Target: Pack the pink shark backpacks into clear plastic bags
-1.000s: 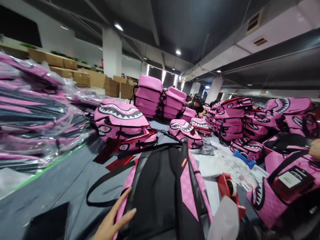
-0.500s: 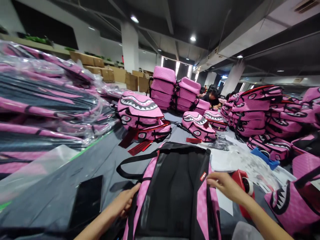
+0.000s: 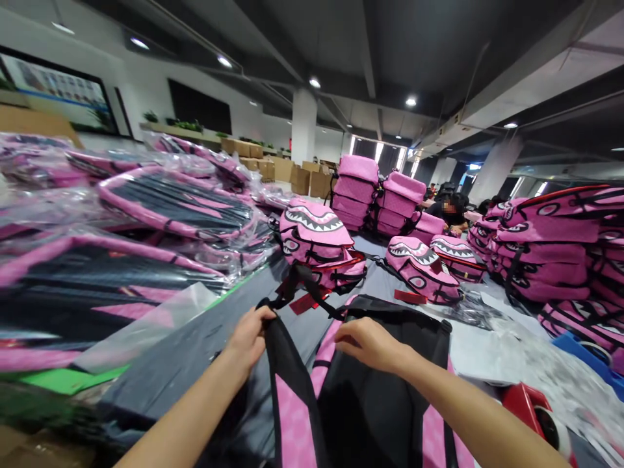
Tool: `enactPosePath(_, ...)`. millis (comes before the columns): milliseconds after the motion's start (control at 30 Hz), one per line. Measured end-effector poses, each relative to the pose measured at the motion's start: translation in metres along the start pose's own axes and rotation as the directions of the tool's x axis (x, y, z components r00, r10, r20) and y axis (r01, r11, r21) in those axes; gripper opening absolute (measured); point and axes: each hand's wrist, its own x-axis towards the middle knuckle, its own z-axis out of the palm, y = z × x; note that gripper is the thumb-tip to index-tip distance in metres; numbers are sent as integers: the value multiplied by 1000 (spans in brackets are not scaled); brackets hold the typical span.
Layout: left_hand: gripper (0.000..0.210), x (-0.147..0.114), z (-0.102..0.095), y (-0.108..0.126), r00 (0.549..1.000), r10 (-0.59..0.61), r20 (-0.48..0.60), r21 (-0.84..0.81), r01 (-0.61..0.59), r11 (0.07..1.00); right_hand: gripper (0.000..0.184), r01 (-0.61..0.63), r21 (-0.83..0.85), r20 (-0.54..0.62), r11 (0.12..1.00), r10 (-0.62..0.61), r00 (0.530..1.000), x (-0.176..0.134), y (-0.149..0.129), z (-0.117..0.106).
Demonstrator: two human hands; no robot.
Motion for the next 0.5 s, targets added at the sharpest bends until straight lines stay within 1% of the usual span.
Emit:
enactPosePath(33, 29, -11, 1, 13, 998, 68, 5, -20, -68, 997, 10, 48, 55, -108, 997, -42, 993, 2, -5, 0)
enactPosePath(67, 36, -25, 2, 25, 991, 128, 24, -36, -128, 991, 11, 98, 105, -237, 990, -71, 969, 3, -11, -1)
enactPosePath(100, 42, -40, 3, 35, 982, 180, 60, -49, -177, 983, 12, 148, 146, -376, 978, -84, 923, 4, -18, -3)
enactPosePath(133, 45, -55, 5, 43, 969, 223, 110, -54, -218, 974, 14, 200, 176, -513, 964, -84, 855, 6, -27, -6)
enactPosePath(167, 45, -71, 7, 49, 952, 258, 166, -50, -253, 966, 18, 251, 192, -625, 949, -79, 776, 8, -37, -11)
enactPosePath(200, 43, -85, 10, 54, 933, 288, 215, -35, -288, 957, 21, 290, 198, -706, 936, -69, 704, 10, -47, -18)
enactPosePath(233, 39, -98, 14, 58, 914, 320, 247, -12, -328, 945, 24, 315, 206, -751, 927, -57, 658, 14, -58, -25)
enactPosePath(267, 35, -109, 17, 61, 898, 358, 255, 13, -374, 927, 28, 320, 230, -754, 919, -39, 655, 18, -68, -33)
enactPosePath(300, 36, -118, 21, 63, 882, 403, 245, 37, -424, 905, 34, 301, 284, -709, 910, -12, 705, 23, -77, -41)
enactPosePath(333, 39, -125, 25, 64, 862, 450, 234, 60, -475, 878, 43, 253, 365, -604, 896, 21, 796, 28, -85, -47)
enactPosePath(367, 44, -130, 29, 64, 838, 492, 238, 85, -522, 849, 52, 182, 450, -460, 874, 53, 886, 34, -92, -53)
enactPosePath(400, 47, -134, 33, 65, 809, 527, 259, 119, -569, 814, 60, 110, 515, -322, 850, 72, 944, 40, -98, -57)
enactPosePath(433, 48, -136, 35, 65, 776, 555, 299, 166, -615, 771, 66, 66, 548, -238, 834, 79, 968, 47, -103, -60)
enactPosePath(467, 48, -138, 38, 66, 739, 578, 346, 230, -664, 711, 69, 57, 549, -229, 834, 84, 970, 53, -107, -63)
enactPosePath(500, 49, -139, 40, 68, 698, 603, 386, 308, -714, 629, 69, 75, 514, -288, 854, 90, 954, 59, -111, -65)
